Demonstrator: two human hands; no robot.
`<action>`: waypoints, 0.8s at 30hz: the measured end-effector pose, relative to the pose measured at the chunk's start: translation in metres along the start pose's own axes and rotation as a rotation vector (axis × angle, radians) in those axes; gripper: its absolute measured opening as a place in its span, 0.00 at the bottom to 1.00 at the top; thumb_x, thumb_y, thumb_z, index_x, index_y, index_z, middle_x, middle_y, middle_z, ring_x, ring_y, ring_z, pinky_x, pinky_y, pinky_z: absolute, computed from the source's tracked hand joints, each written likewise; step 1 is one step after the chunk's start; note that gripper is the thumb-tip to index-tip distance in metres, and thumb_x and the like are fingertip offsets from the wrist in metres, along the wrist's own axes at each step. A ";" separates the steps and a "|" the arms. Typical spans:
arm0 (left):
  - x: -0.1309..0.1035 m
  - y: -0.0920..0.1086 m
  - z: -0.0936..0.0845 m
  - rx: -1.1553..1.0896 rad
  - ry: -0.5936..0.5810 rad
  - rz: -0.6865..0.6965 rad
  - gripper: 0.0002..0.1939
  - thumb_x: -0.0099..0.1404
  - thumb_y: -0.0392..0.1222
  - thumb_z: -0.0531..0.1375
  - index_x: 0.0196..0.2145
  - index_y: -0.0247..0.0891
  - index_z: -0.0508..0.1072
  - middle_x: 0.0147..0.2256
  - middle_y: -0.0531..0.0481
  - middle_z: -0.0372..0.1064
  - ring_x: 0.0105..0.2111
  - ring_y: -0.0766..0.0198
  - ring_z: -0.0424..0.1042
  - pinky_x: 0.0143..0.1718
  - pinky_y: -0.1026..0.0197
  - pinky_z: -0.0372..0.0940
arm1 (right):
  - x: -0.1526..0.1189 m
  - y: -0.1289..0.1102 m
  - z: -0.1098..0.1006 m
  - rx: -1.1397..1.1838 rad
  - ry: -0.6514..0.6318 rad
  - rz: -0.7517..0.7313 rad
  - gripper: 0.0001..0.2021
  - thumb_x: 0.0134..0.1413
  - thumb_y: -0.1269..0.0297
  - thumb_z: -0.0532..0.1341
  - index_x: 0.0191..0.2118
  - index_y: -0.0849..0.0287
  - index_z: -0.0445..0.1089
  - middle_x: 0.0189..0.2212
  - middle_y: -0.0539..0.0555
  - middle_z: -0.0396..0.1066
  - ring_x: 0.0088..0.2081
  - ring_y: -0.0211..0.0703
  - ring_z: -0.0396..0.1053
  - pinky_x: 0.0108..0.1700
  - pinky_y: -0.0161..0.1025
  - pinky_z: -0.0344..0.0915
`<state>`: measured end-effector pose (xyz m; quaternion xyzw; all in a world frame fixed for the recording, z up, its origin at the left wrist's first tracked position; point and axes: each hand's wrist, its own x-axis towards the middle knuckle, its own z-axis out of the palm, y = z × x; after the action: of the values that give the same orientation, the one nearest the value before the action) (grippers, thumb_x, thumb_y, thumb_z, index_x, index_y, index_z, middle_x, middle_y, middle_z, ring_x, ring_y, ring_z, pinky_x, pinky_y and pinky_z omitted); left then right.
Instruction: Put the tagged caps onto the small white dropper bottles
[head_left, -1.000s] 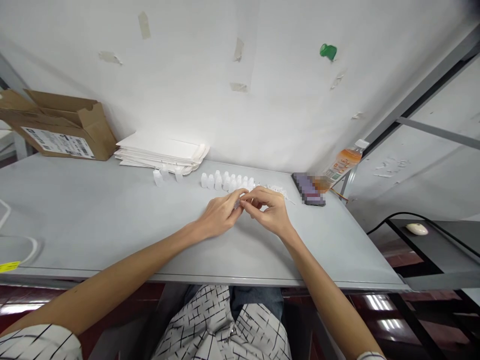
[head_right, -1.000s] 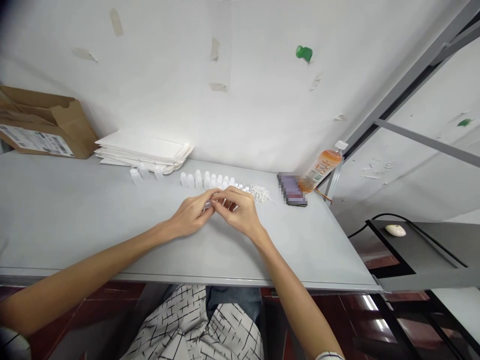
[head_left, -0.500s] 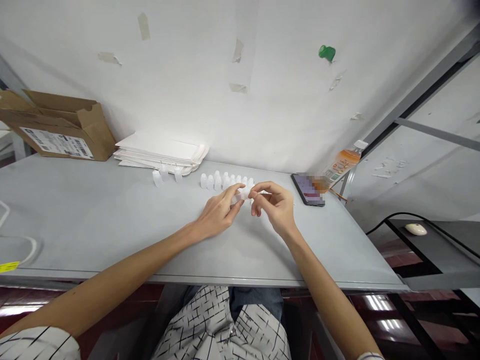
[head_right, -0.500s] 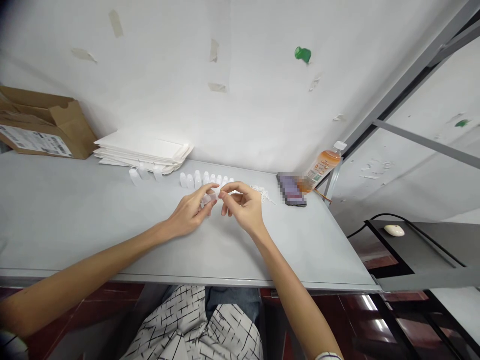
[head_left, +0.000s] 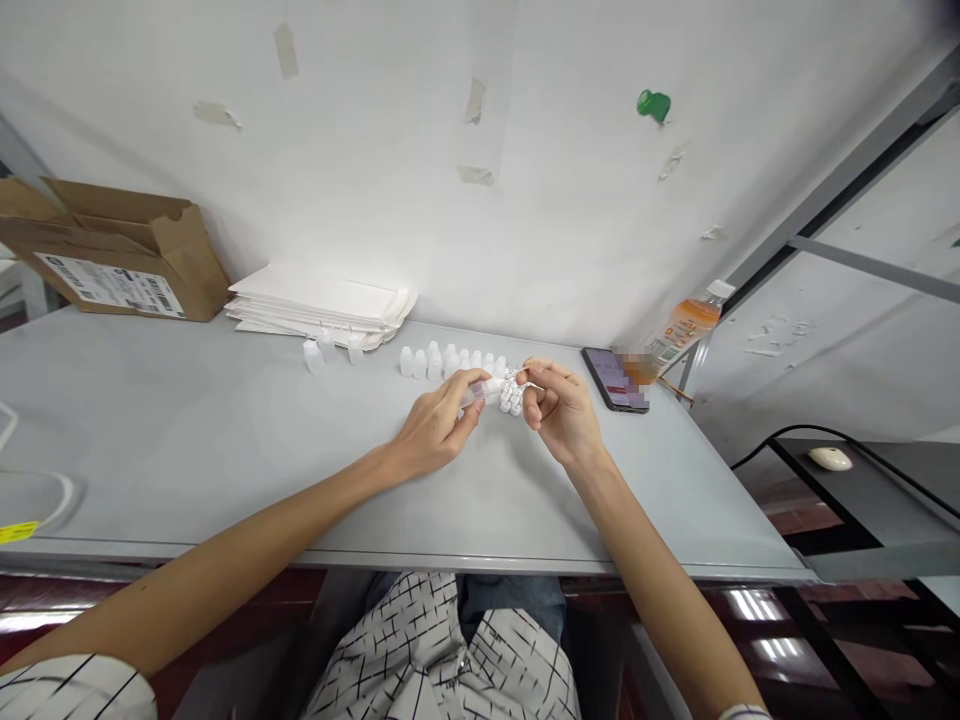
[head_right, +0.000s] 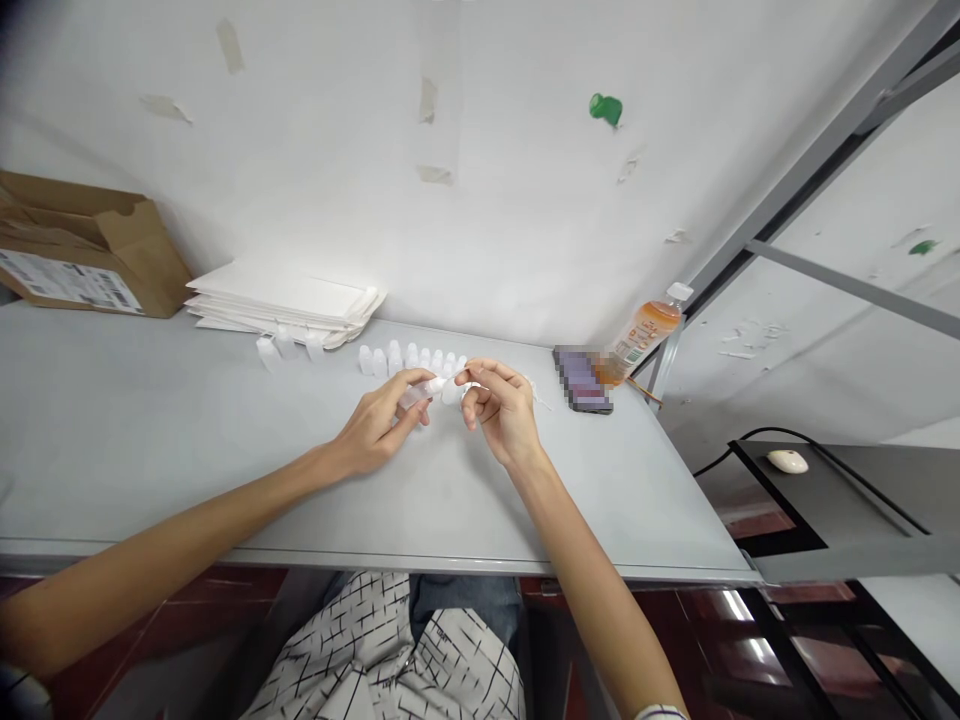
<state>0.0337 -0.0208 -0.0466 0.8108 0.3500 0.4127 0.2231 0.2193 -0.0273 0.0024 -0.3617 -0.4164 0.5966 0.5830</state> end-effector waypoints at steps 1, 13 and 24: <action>0.000 0.000 0.000 0.000 0.000 -0.001 0.17 0.72 0.43 0.49 0.55 0.35 0.60 0.40 0.43 0.72 0.32 0.61 0.75 0.34 0.59 0.68 | 0.000 0.000 0.000 0.000 -0.002 0.000 0.07 0.46 0.64 0.67 0.28 0.61 0.71 0.25 0.49 0.72 0.13 0.29 0.60 0.13 0.31 0.55; 0.001 0.003 -0.003 -0.098 -0.035 -0.124 0.14 0.71 0.44 0.50 0.53 0.39 0.57 0.31 0.52 0.70 0.24 0.66 0.70 0.30 0.62 0.64 | 0.000 0.003 0.001 -0.040 0.027 -0.067 0.08 0.46 0.62 0.68 0.27 0.59 0.69 0.32 0.49 0.68 0.22 0.31 0.63 0.19 0.31 0.56; 0.002 0.009 -0.005 -0.206 -0.107 -0.185 0.11 0.72 0.49 0.51 0.46 0.41 0.56 0.17 0.63 0.60 0.17 0.67 0.64 0.24 0.65 0.58 | -0.002 0.013 0.003 -0.233 -0.049 -0.184 0.09 0.51 0.60 0.67 0.30 0.59 0.71 0.29 0.51 0.72 0.22 0.35 0.68 0.20 0.32 0.58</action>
<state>0.0338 -0.0250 -0.0368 0.7687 0.3667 0.3803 0.3606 0.2112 -0.0293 -0.0082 -0.3724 -0.5284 0.4968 0.5790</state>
